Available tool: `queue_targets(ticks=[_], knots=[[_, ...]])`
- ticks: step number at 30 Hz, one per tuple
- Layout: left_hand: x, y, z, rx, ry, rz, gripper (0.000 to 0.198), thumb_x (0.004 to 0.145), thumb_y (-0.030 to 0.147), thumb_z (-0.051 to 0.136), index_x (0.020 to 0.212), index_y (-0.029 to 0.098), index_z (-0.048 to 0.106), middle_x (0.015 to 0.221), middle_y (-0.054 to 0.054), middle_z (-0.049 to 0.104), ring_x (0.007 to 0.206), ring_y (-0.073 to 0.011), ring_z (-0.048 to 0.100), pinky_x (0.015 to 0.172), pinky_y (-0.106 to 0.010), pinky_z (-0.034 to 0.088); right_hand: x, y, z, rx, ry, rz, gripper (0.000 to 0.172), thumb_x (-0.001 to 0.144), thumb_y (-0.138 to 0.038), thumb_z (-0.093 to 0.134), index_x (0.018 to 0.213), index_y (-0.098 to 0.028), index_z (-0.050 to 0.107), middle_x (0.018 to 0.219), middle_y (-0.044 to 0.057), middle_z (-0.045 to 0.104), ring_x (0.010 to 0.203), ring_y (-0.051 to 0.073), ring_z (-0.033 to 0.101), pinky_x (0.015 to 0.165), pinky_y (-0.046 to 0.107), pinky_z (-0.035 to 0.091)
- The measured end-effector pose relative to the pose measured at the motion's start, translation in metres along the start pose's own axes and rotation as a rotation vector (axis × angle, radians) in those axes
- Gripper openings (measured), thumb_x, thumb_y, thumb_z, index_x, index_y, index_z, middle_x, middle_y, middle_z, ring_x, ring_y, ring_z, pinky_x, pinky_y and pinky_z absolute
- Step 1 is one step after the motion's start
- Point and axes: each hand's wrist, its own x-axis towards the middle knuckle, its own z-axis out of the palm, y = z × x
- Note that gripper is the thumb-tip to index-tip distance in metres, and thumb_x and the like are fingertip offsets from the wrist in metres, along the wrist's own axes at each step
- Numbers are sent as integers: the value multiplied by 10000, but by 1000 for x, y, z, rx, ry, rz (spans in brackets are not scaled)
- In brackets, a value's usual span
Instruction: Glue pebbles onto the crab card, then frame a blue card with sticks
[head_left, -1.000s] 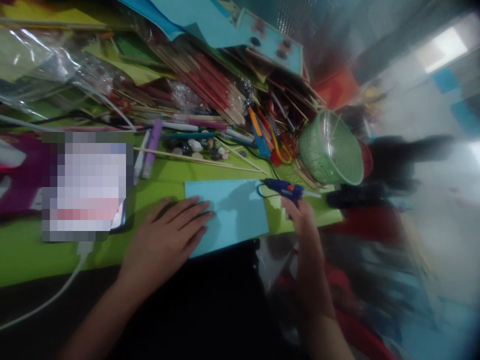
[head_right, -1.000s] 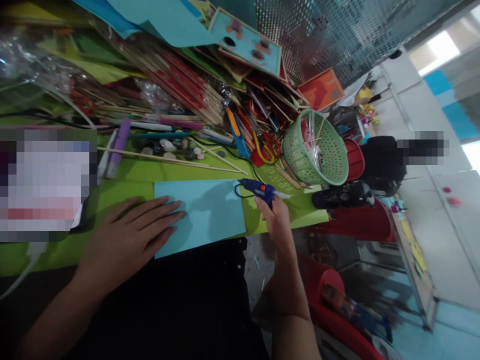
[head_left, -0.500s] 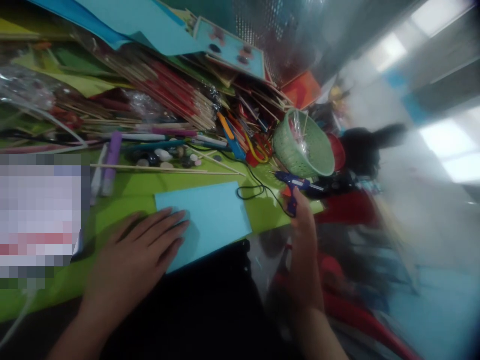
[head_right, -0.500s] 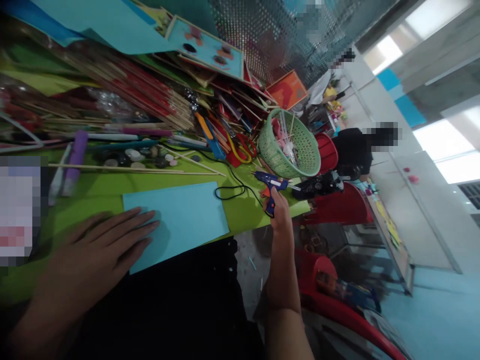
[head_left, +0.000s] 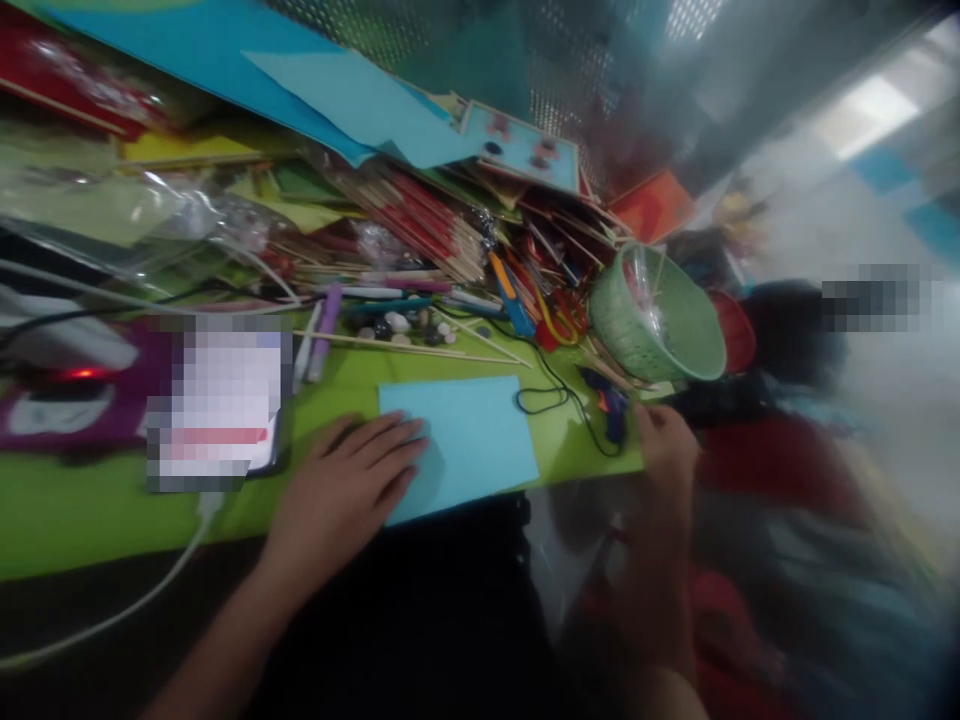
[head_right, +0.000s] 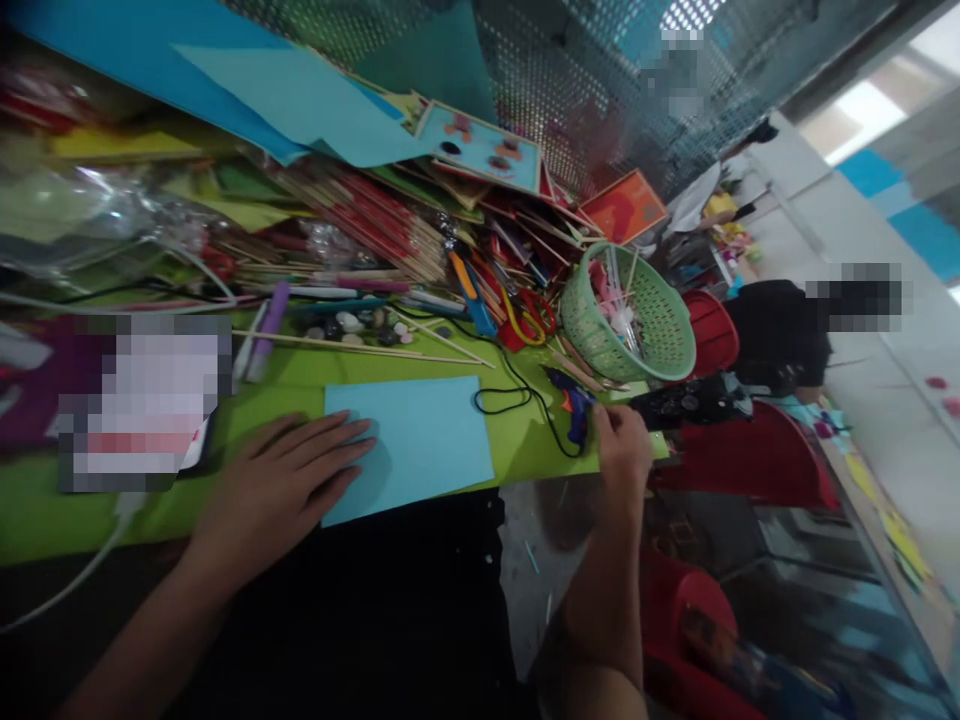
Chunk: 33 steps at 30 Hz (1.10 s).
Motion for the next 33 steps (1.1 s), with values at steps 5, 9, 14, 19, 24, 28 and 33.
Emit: queue_targets(ticks=[5, 9, 14, 19, 24, 28, 33], knots=[[3, 3, -3, -2, -11, -15, 297, 1047, 294, 514, 1252, 293, 729, 1407, -3, 700, 1364, -272, 613, 1164, -514, 403, 0, -64, -3, 176, -73, -414, 279, 940, -436, 627, 976, -204, 777, 951, 81, 756, 812, 218, 670, 796, 349, 514], [3, 3, -2, -16, -16, -18, 311, 1041, 293, 520, 1272, 284, 727, 1429, -21, 685, 1362, -274, 617, 1183, -533, 397, 4, -134, 23, 238, -319, -712, 188, 971, -300, 615, 984, -221, 785, 1005, 72, 774, 961, 236, 698, 899, 366, 516], [2, 5, -5, -4, -16, -35, 334, 1052, 305, 499, 1317, 260, 697, 1455, -37, 666, 1373, -275, 607, 1179, -536, 412, 14, -180, 64, 103, -505, -837, 181, 967, -181, 607, 1006, -202, 782, 1063, 75, 762, 1006, 217, 694, 884, 315, 488], [4, 10, -12, 5, -16, -62, 329, 1053, 310, 513, 1328, 259, 686, 1472, -30, 652, 1385, -270, 595, 1212, -546, 377, 16, -200, 74, -269, -529, -911, 162, 991, -190, 595, 993, -169, 755, 1044, 98, 738, 930, 220, 671, 771, 306, 438], [11, 10, -13, -8, 6, -112, 341, 1038, 297, 538, 1342, 264, 688, 1453, -44, 668, 1373, -276, 604, 1217, -556, 377, 18, -207, 72, -460, -513, -1032, 193, 1027, -179, 533, 1055, -129, 717, 1075, 131, 714, 913, 218, 662, 723, 304, 403], [14, 8, -12, 26, 33, -143, 326, 1033, 286, 548, 1321, 256, 700, 1421, -49, 692, 1324, -277, 640, 1192, -558, 401, 22, -198, 74, -490, -448, -1093, 239, 1045, -181, 480, 1043, -130, 714, 1055, 128, 712, 846, 206, 651, 665, 307, 369], [13, 8, -10, 44, 58, -193, 310, 1040, 294, 537, 1290, 261, 717, 1393, -46, 710, 1294, -267, 661, 1176, -539, 416, 20, -177, 73, -385, -322, -1128, 314, 1074, -257, 414, 998, -148, 699, 939, 109, 703, 666, 171, 580, 598, 313, 314]])
